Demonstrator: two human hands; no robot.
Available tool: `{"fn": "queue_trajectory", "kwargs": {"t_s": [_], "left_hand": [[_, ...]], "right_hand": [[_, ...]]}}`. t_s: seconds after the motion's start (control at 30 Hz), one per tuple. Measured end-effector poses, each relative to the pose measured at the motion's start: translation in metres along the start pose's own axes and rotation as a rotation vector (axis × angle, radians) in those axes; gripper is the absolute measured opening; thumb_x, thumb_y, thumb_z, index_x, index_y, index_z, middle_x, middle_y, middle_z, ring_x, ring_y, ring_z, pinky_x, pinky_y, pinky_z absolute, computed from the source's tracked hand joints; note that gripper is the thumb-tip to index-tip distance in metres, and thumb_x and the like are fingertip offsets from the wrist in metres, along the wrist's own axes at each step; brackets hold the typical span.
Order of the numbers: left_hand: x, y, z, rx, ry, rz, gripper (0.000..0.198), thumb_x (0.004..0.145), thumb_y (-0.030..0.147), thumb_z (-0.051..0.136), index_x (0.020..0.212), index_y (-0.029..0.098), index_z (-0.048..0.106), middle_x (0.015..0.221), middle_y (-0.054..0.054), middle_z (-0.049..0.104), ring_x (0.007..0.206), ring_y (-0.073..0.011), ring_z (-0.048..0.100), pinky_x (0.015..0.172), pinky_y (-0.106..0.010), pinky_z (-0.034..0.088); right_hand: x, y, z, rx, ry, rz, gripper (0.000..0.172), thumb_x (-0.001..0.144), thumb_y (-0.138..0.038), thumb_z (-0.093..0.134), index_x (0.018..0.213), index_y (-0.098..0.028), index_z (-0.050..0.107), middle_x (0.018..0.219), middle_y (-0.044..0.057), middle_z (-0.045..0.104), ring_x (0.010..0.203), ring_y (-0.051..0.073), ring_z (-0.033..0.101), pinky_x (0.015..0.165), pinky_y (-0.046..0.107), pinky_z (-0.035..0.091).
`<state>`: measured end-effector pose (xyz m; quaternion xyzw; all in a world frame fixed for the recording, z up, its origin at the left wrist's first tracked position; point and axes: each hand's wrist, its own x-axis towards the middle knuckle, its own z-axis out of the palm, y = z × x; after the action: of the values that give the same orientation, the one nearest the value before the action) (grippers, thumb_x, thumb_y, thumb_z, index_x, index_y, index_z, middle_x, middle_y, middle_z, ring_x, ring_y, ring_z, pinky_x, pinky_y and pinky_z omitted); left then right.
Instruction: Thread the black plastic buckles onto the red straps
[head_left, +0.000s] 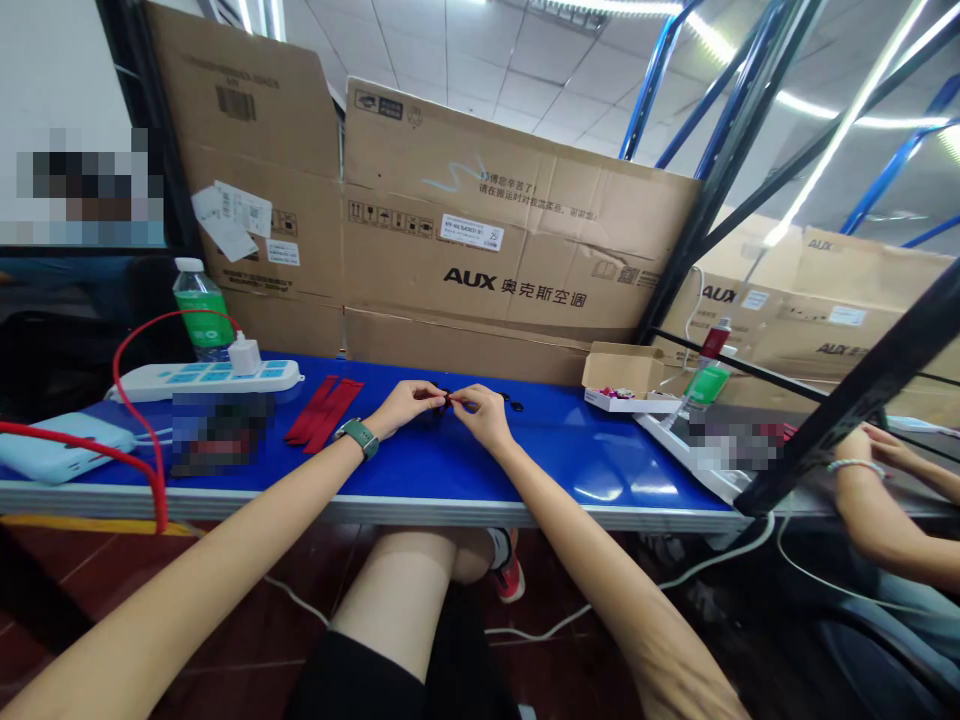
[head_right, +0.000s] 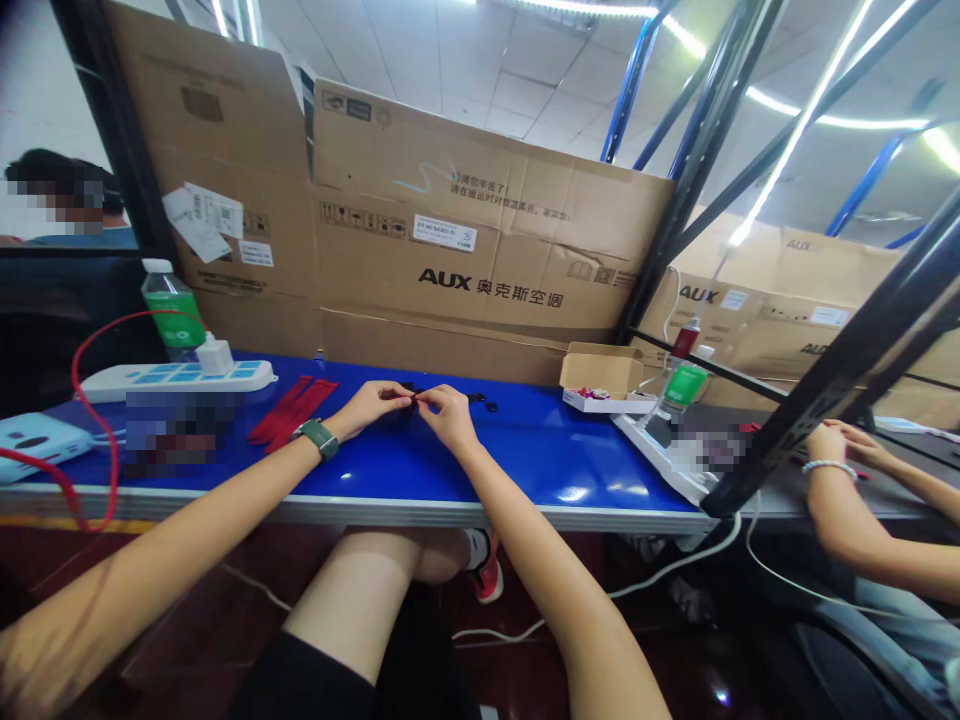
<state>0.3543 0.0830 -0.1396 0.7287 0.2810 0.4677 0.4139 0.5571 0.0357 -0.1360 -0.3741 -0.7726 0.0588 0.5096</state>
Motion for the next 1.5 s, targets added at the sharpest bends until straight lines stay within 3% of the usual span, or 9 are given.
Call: {"fn": "queue_trajectory", "kwargs": {"t_s": [0.47, 0.67, 0.87, 1.23, 1.5], "left_hand": [[0.0, 0.001, 0.005, -0.01, 0.075, 0.036, 0.04, 0.067, 0.048, 0.082, 0.088, 0.014, 0.079, 0.092, -0.011, 0.078, 0.087, -0.0265, 0.071, 0.085, -0.039, 0.054], [-0.002, 0.007, 0.005, -0.018, 0.011, -0.01, 0.042, 0.07, 0.051, 0.08, 0.089, 0.014, 0.078, 0.091, -0.01, 0.077, 0.088, -0.0246, 0.07, 0.087, -0.036, 0.052], [-0.001, 0.003, 0.001, -0.176, -0.046, -0.121, 0.047, 0.073, 0.054, 0.076, 0.098, 0.014, 0.076, 0.103, -0.012, 0.076, 0.092, -0.0234, 0.069, 0.083, -0.034, 0.053], [-0.005, 0.008, -0.001, -0.064, 0.015, -0.077, 0.048, 0.06, 0.047, 0.087, 0.095, 0.015, 0.079, 0.098, -0.011, 0.077, 0.09, -0.0267, 0.071, 0.085, -0.039, 0.054], [-0.007, 0.015, 0.0, -0.103, -0.039, -0.064, 0.05, 0.065, 0.047, 0.084, 0.102, 0.015, 0.077, 0.109, -0.013, 0.075, 0.102, -0.0284, 0.069, 0.094, -0.042, 0.051]], "right_hand": [[0.001, 0.004, 0.004, 0.043, 0.066, 0.011, 0.013, 0.084, -0.032, 0.069, 0.084, -0.024, 0.079, 0.091, 0.006, 0.075, 0.087, 0.023, 0.071, 0.084, 0.034, 0.057], [0.002, 0.003, -0.001, 0.182, 0.079, 0.073, 0.016, 0.08, -0.039, 0.075, 0.08, -0.023, 0.078, 0.089, 0.006, 0.077, 0.09, 0.025, 0.072, 0.086, 0.035, 0.057], [0.002, 0.002, 0.001, 0.24, 0.142, 0.149, 0.019, 0.077, -0.04, 0.076, 0.075, -0.021, 0.076, 0.088, 0.007, 0.077, 0.092, 0.026, 0.073, 0.089, 0.037, 0.057], [0.0, 0.0, -0.001, 0.307, 0.041, 0.118, 0.02, 0.079, -0.042, 0.075, 0.082, -0.023, 0.078, 0.094, 0.007, 0.077, 0.102, 0.028, 0.071, 0.092, 0.039, 0.058], [0.0, 0.01, 0.003, 0.325, 0.005, 0.176, 0.016, 0.076, -0.038, 0.077, 0.082, -0.023, 0.077, 0.096, 0.005, 0.077, 0.1, 0.028, 0.072, 0.096, 0.041, 0.056]]}}
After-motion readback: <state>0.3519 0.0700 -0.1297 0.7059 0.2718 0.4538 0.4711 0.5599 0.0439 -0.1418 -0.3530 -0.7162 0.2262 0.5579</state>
